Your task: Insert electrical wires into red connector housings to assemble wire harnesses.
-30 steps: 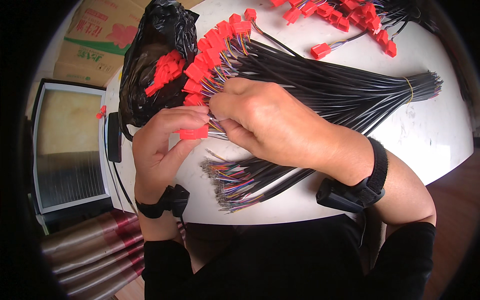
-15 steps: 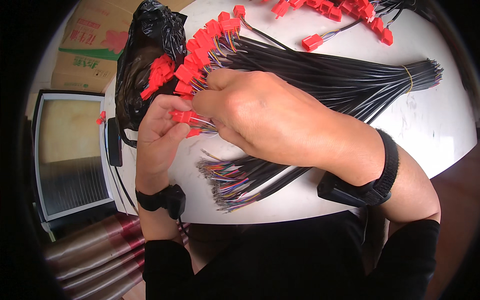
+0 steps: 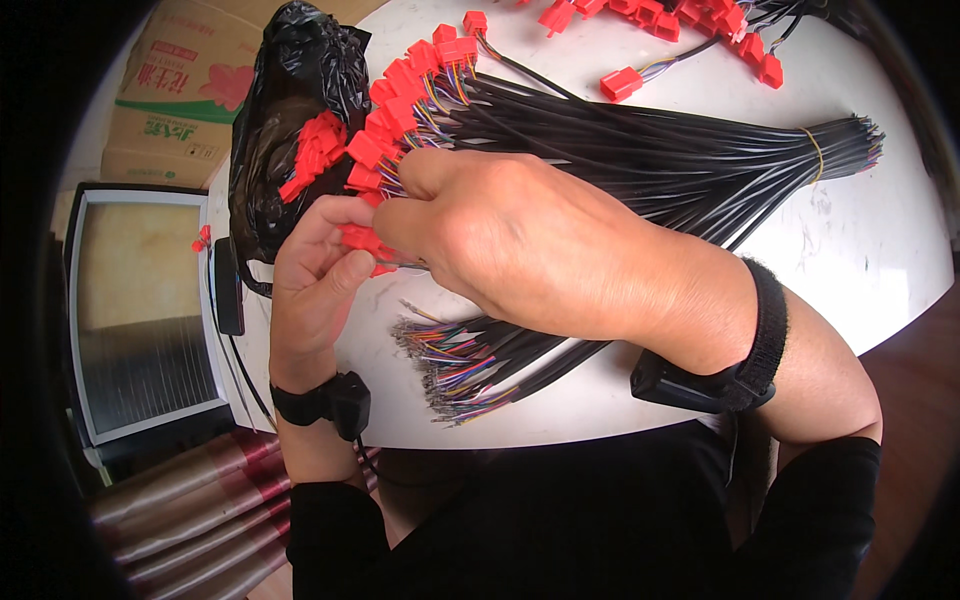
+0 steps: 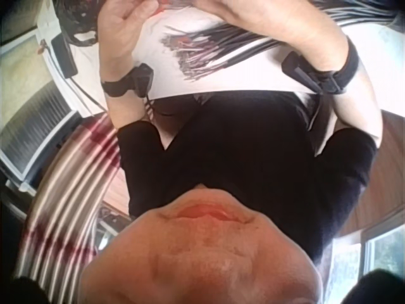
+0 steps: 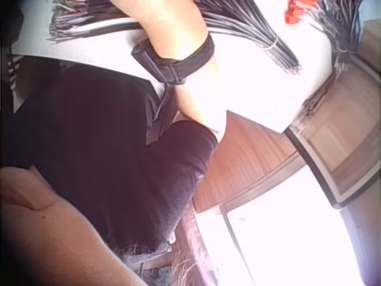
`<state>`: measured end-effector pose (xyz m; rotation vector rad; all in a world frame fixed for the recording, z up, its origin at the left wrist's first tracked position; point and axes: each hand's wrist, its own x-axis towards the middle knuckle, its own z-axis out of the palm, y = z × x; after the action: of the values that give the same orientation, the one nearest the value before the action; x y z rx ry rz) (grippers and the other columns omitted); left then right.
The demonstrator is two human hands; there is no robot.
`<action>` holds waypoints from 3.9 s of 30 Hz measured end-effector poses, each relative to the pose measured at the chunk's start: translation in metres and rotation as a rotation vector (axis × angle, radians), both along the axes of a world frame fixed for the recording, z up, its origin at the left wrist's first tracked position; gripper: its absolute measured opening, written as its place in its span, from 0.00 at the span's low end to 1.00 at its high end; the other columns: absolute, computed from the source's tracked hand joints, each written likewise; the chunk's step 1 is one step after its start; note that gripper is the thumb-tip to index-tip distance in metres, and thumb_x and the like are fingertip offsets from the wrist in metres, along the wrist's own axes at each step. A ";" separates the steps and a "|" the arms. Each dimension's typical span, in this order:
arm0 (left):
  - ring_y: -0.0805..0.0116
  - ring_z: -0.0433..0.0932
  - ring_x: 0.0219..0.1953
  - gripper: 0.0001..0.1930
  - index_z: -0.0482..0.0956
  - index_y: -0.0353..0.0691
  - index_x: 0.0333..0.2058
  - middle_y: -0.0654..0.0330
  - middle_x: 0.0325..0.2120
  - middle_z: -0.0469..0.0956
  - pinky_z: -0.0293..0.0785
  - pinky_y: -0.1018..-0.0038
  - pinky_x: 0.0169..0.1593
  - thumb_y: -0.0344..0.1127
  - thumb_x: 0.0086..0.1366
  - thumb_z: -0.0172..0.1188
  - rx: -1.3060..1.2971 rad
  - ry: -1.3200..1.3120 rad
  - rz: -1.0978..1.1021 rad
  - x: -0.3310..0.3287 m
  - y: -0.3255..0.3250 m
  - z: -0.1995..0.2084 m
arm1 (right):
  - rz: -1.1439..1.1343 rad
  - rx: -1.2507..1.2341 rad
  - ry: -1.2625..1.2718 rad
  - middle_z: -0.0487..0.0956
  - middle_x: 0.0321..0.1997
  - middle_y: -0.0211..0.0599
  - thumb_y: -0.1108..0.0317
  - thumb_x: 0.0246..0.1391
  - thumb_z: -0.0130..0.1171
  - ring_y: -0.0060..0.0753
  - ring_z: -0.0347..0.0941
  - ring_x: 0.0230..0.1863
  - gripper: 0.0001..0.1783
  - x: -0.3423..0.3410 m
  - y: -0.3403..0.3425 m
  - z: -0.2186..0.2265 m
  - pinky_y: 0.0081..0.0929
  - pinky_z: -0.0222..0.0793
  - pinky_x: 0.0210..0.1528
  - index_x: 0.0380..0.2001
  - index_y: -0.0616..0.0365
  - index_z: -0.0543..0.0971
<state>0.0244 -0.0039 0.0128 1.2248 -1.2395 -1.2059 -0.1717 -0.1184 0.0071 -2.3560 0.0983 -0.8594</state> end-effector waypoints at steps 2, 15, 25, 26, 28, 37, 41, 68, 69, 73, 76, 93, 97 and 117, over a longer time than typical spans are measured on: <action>0.74 0.75 0.41 0.14 0.69 0.32 0.47 0.58 0.39 0.75 0.69 0.79 0.47 0.31 0.65 0.54 0.006 -0.056 -0.006 0.001 0.001 0.001 | -0.002 -0.017 -0.014 0.69 0.27 0.44 0.79 0.40 0.56 0.49 0.72 0.26 0.07 0.001 0.002 -0.002 0.38 0.69 0.27 0.26 0.64 0.72; 0.75 0.76 0.36 0.13 0.71 0.31 0.45 0.60 0.36 0.75 0.68 0.80 0.44 0.33 0.65 0.53 0.079 -0.012 -0.006 0.000 0.002 0.003 | 0.050 -0.070 0.012 0.67 0.28 0.41 0.79 0.41 0.57 0.43 0.71 0.29 0.08 0.002 0.004 -0.004 0.33 0.69 0.30 0.30 0.63 0.73; 0.79 0.73 0.33 0.11 0.73 0.32 0.43 0.63 0.33 0.74 0.69 0.82 0.37 0.33 0.66 0.53 0.094 0.047 -0.036 0.004 0.002 0.001 | 0.100 -0.185 -0.075 0.67 0.27 0.38 0.74 0.40 0.55 0.39 0.72 0.30 0.07 0.006 0.007 -0.007 0.31 0.71 0.31 0.28 0.61 0.73; 0.79 0.73 0.32 0.11 0.73 0.31 0.43 0.63 0.32 0.74 0.69 0.82 0.37 0.32 0.66 0.53 0.111 0.012 -0.053 0.005 0.002 0.000 | 0.101 -0.186 -0.074 0.67 0.27 0.38 0.74 0.40 0.55 0.39 0.72 0.30 0.07 0.006 0.007 -0.007 0.31 0.71 0.31 0.28 0.61 0.73; 0.79 0.72 0.33 0.10 0.73 0.32 0.42 0.63 0.32 0.74 0.69 0.82 0.37 0.32 0.66 0.53 0.130 0.027 -0.060 0.005 0.003 0.004 | 0.084 -0.191 -0.044 0.67 0.28 0.39 0.74 0.40 0.55 0.39 0.72 0.31 0.07 0.006 0.009 -0.005 0.31 0.71 0.31 0.27 0.61 0.73; 0.80 0.71 0.36 0.08 0.72 0.34 0.41 0.64 0.33 0.74 0.69 0.82 0.40 0.30 0.66 0.54 -0.035 0.028 -0.001 0.004 0.002 -0.001 | 0.062 0.621 0.099 0.72 0.23 0.32 0.79 0.47 0.59 0.21 0.69 0.25 0.04 0.007 0.004 -0.005 0.22 0.66 0.28 0.27 0.62 0.73; 0.80 0.72 0.38 0.07 0.72 0.35 0.41 0.63 0.36 0.74 0.68 0.82 0.43 0.30 0.65 0.55 -0.096 -0.003 0.019 0.007 0.002 -0.003 | 0.147 0.975 0.106 0.73 0.24 0.22 0.76 0.53 0.58 0.09 0.65 0.26 0.02 0.009 0.002 -0.007 0.14 0.63 0.29 0.28 0.62 0.75; 0.77 0.72 0.39 0.11 0.69 0.31 0.44 0.60 0.38 0.74 0.69 0.80 0.43 0.31 0.65 0.53 0.021 0.090 0.014 0.004 0.002 0.001 | -0.005 -0.034 -0.100 0.69 0.27 0.40 0.82 0.45 0.59 0.39 0.68 0.28 0.07 0.007 0.007 -0.008 0.30 0.66 0.28 0.30 0.64 0.74; 0.77 0.72 0.39 0.11 0.69 0.31 0.44 0.60 0.38 0.74 0.69 0.80 0.43 0.31 0.65 0.53 0.020 0.090 0.014 0.004 0.002 0.001 | -0.002 -0.027 -0.095 0.69 0.28 0.40 0.82 0.45 0.59 0.39 0.68 0.28 0.07 0.007 0.007 -0.008 0.30 0.67 0.28 0.30 0.64 0.74; 0.77 0.72 0.39 0.11 0.70 0.31 0.43 0.60 0.38 0.74 0.69 0.79 0.43 0.31 0.65 0.53 0.022 0.121 0.012 0.005 0.002 0.000 | -0.003 -0.032 -0.108 0.68 0.28 0.41 0.82 0.45 0.59 0.39 0.68 0.27 0.07 0.007 0.008 -0.006 0.30 0.66 0.28 0.30 0.64 0.74; 0.76 0.72 0.39 0.11 0.70 0.31 0.43 0.60 0.38 0.74 0.70 0.79 0.43 0.32 0.65 0.54 0.039 0.107 0.008 0.004 0.003 0.002 | 0.001 -0.021 -0.065 0.66 0.28 0.43 0.80 0.44 0.56 0.47 0.69 0.29 0.08 0.006 0.011 -0.003 0.35 0.69 0.30 0.30 0.62 0.70; 0.79 0.73 0.38 0.10 0.72 0.33 0.42 0.63 0.34 0.74 0.69 0.81 0.44 0.31 0.65 0.56 -0.024 0.080 0.009 -0.006 0.001 -0.002 | -0.037 0.164 -0.120 0.72 0.27 0.37 0.82 0.46 0.59 0.32 0.68 0.27 0.06 0.009 0.011 -0.008 0.24 0.65 0.29 0.28 0.64 0.74; 0.76 0.74 0.39 0.13 0.69 0.33 0.46 0.60 0.36 0.74 0.70 0.80 0.44 0.30 0.64 0.56 -0.039 0.094 0.037 -0.006 0.000 -0.001 | -0.051 0.353 -0.078 0.71 0.24 0.37 0.76 0.52 0.56 0.30 0.67 0.25 0.04 0.013 0.008 -0.013 0.25 0.64 0.28 0.30 0.62 0.72; 0.71 0.75 0.45 0.20 0.62 0.30 0.52 0.54 0.45 0.72 0.74 0.77 0.48 0.18 0.61 0.52 -0.072 -0.074 0.173 -0.009 0.003 -0.001 | 0.163 1.063 -0.023 0.73 0.29 0.24 0.68 0.62 0.51 0.11 0.65 0.32 0.08 0.014 0.003 -0.015 0.14 0.63 0.36 0.33 0.62 0.72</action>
<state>0.0157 -0.0012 0.0120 1.3047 -1.1940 -0.9904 -0.1581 -0.1151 -0.0078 -1.3324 0.2722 -0.5393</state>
